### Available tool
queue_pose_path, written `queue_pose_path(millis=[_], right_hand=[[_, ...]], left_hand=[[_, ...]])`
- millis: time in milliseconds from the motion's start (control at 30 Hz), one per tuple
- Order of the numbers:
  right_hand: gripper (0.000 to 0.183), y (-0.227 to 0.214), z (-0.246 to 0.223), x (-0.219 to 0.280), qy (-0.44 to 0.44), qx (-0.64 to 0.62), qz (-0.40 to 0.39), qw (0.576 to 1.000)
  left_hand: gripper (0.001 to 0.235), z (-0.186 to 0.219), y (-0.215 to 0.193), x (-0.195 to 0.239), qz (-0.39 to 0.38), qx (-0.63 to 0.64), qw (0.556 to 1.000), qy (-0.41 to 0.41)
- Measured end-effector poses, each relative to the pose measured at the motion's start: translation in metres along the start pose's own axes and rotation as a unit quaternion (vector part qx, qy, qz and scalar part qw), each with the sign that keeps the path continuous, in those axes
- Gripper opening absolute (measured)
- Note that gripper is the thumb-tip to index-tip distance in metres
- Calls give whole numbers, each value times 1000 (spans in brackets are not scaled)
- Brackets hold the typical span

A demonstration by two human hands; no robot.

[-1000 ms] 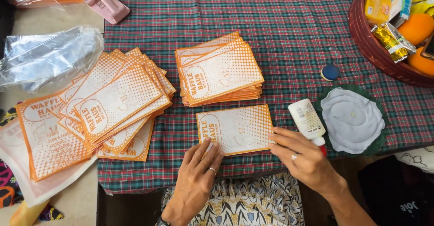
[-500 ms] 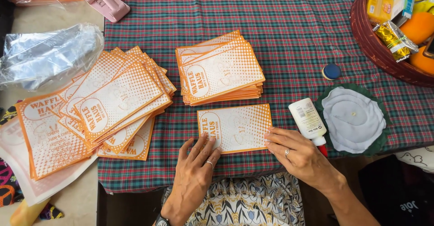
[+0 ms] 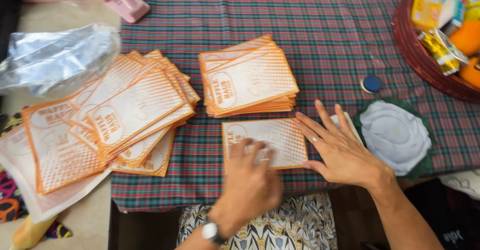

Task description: Applying glue to the edges of paper bags and folding them to complete the assembly.

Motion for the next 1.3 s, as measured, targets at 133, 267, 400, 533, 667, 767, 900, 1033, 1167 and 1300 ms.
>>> queue_pose_path(millis=[133, 267, 400, 533, 667, 767, 900, 1033, 1167, 1300], right_hand=[[94, 0, -3, 2, -10, -47, -14, 999], [107, 1, -1, -2, -10, 7, -18, 1000], [101, 3, 1, 1, -5, -20, -23, 1000], [100, 4, 3, 3, 0, -29, -27, 999], [95, 0, 13, -5, 12, -102, -43, 994], [64, -28, 23, -30, 68, -147, 23, 987], [45, -64, 18, -82, 42, -86, 170, 981], [78, -15, 10, -111, 5, -69, 65, 996], [52, -36, -4, -87, -8, -21, 162, 987], [53, -59, -40, -36, 46, -5, 199, 979]], left_hand=[[57, 8, 95, -25, -63, -51, 996, -38], [52, -24, 111, -21, -74, -182, 973, -120], [62, -63, 63, 7, -17, -76, 987, -140], [56, -88, 11, 25, 9, -184, 968, -173], [41, -111, 4, 43, -18, -296, 925, -237], [31, -82, -8, 21, 14, -180, 944, -276], [108, -20, 25, 21, -88, -131, 987, -31], [155, -14, 36, 53, -115, -264, 957, 29], [59, -26, 9, 83, -148, -110, 980, 68], [38, -28, -139, 18, 33, -151, 987, 33]])
Point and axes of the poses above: each hand's wrist, its own x-axis away from the middle knuckle, its own y-axis out of the palm, z = x × y, the point moved 7 cm from there along -x, towards the middle knuckle, and after that the axes turned 8 degrees about x, right-handed, at the moved point
